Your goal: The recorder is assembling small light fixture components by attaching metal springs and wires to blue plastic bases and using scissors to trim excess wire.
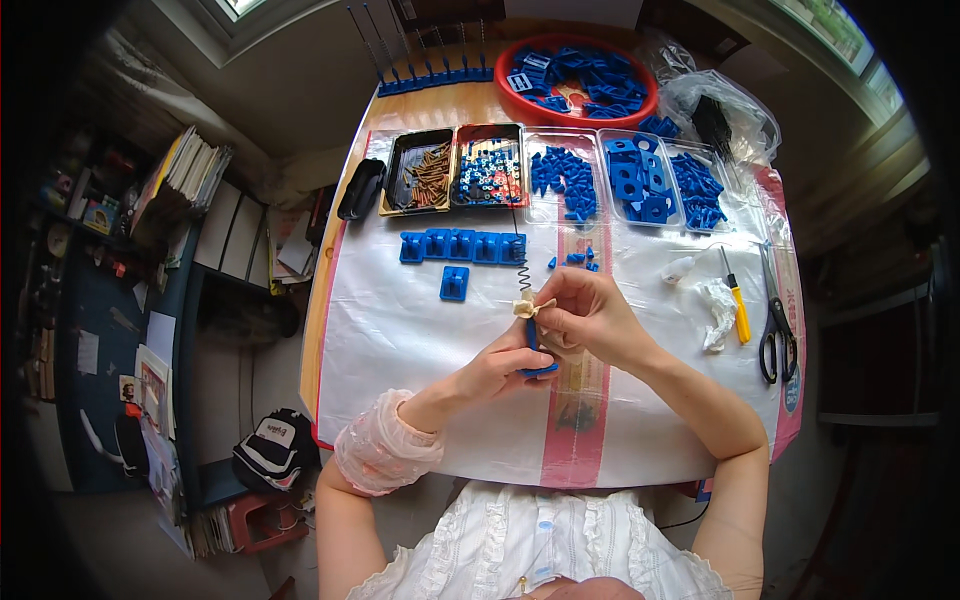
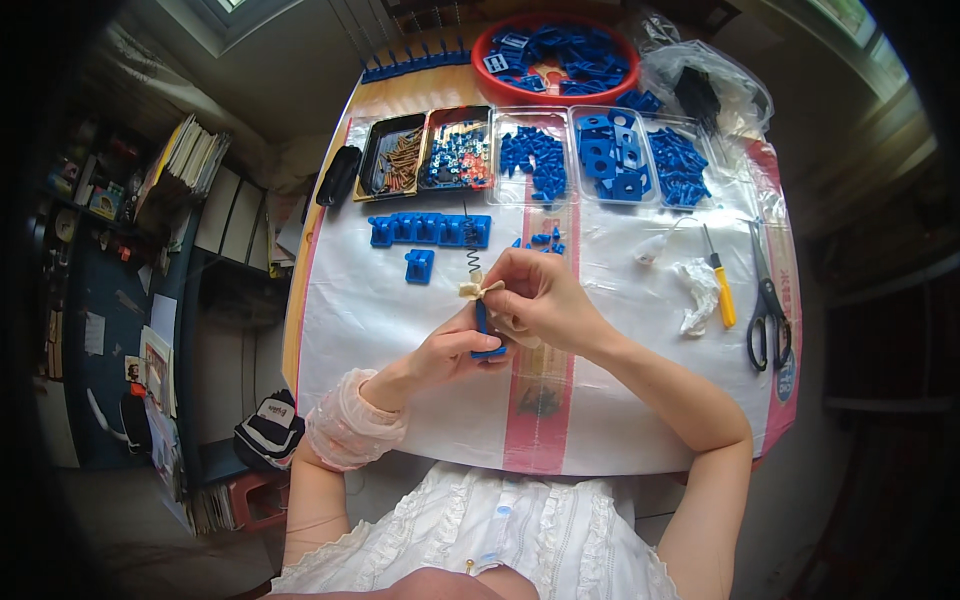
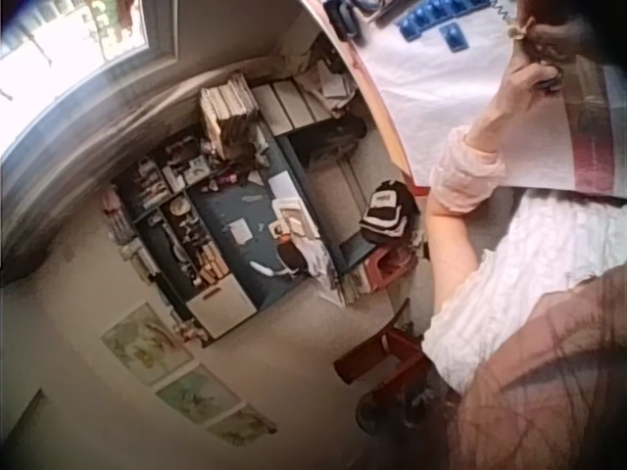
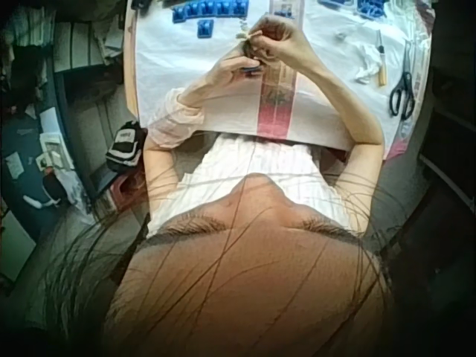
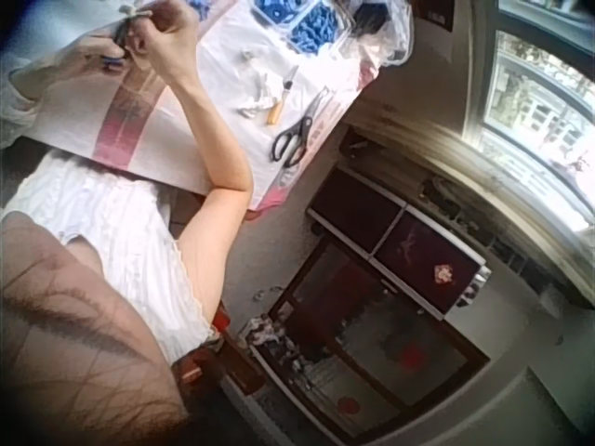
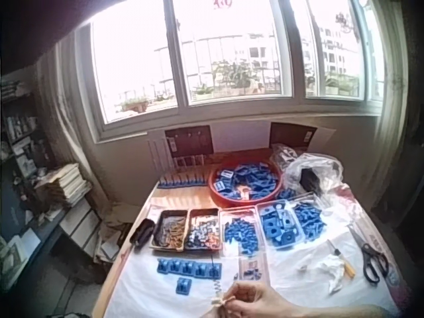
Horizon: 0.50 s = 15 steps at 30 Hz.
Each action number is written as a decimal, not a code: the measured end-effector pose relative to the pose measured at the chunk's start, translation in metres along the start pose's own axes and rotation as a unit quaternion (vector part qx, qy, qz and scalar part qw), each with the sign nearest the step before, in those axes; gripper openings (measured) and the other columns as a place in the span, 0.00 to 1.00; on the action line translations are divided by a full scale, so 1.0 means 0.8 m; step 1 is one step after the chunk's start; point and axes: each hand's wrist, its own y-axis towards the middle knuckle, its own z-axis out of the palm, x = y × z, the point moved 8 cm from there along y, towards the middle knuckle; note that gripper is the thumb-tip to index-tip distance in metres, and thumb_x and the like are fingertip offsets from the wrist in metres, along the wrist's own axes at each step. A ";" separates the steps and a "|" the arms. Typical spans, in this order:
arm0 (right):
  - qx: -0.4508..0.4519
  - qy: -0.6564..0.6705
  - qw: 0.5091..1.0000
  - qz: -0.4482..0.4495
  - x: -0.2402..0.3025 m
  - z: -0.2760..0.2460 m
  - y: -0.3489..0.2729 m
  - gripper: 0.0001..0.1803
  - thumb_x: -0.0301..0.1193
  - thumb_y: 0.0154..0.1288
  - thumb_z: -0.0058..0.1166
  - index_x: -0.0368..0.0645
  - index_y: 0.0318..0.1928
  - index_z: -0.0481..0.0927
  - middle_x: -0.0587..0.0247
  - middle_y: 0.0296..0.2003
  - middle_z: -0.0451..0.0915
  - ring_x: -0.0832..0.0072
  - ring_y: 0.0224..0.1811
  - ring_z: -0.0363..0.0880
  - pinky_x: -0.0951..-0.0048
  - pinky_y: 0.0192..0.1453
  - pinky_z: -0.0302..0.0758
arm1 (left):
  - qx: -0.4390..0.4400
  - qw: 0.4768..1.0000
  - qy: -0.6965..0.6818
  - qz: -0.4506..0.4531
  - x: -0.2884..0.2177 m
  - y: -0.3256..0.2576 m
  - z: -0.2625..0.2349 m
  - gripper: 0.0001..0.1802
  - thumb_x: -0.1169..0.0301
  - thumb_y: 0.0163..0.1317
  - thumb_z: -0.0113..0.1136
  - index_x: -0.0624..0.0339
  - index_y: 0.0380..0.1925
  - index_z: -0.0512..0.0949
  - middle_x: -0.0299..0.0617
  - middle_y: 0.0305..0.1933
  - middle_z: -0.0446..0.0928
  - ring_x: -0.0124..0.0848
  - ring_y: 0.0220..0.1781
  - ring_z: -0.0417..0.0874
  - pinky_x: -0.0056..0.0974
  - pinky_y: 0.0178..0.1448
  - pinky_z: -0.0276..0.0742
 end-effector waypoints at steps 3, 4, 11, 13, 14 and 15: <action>-0.044 -0.041 0.998 -0.014 0.023 -0.010 0.002 0.04 0.22 0.66 0.60 0.35 0.40 0.80 0.68 0.32 0.83 0.87 0.32 0.79 0.84 0.33 0.74 | -0.003 1.000 0.014 0.025 -0.014 -0.002 0.007 0.29 0.72 0.67 0.49 0.54 0.67 0.54 0.37 0.44 0.68 0.24 0.36 0.65 0.32 0.37 0.61; -0.045 -0.052 0.997 -0.017 0.032 -0.013 0.001 0.05 0.22 0.65 0.60 0.35 0.40 0.81 0.67 0.32 0.83 0.87 0.32 0.80 0.84 0.34 0.74 | -0.007 0.999 0.023 0.030 -0.015 0.000 0.005 0.30 0.73 0.67 0.49 0.54 0.67 0.54 0.37 0.45 0.69 0.23 0.36 0.65 0.32 0.37 0.60; 0.026 -0.196 0.980 -0.019 0.024 0.023 -0.010 0.03 0.20 0.62 0.63 0.38 0.36 0.82 0.69 0.39 0.81 0.88 0.32 0.76 0.83 0.35 0.73 | -0.024 0.975 0.213 0.060 0.004 0.000 -0.023 0.28 0.71 0.70 0.53 0.58 0.68 0.58 0.37 0.54 0.69 0.26 0.54 0.70 0.33 0.54 0.69; -0.007 -0.237 0.971 -0.040 0.021 0.027 -0.014 0.04 0.19 0.61 0.63 0.39 0.35 0.82 0.70 0.39 0.80 0.89 0.32 0.75 0.84 0.34 0.72 | -0.034 0.951 0.293 0.091 0.002 -0.001 -0.023 0.32 0.71 0.70 0.54 0.59 0.70 0.53 0.40 0.61 0.64 0.30 0.64 0.66 0.36 0.65 0.65; -0.013 -0.223 0.974 -0.032 0.021 0.027 -0.015 0.06 0.18 0.59 0.64 0.38 0.33 0.80 0.70 0.39 0.80 0.89 0.33 0.76 0.84 0.35 0.73 | -0.024 0.944 0.317 0.088 0.000 -0.001 -0.022 0.37 0.72 0.70 0.54 0.59 0.73 0.48 0.43 0.68 0.59 0.34 0.70 0.61 0.39 0.72 0.59; -0.016 -0.171 0.984 -0.049 0.022 0.027 -0.014 0.06 0.18 0.59 0.64 0.38 0.33 0.78 0.69 0.39 0.80 0.88 0.34 0.77 0.84 0.36 0.73 | -0.014 0.936 0.340 0.084 -0.001 -0.001 -0.020 0.41 0.72 0.70 0.55 0.59 0.76 0.43 0.46 0.74 0.54 0.37 0.76 0.57 0.42 0.78 0.53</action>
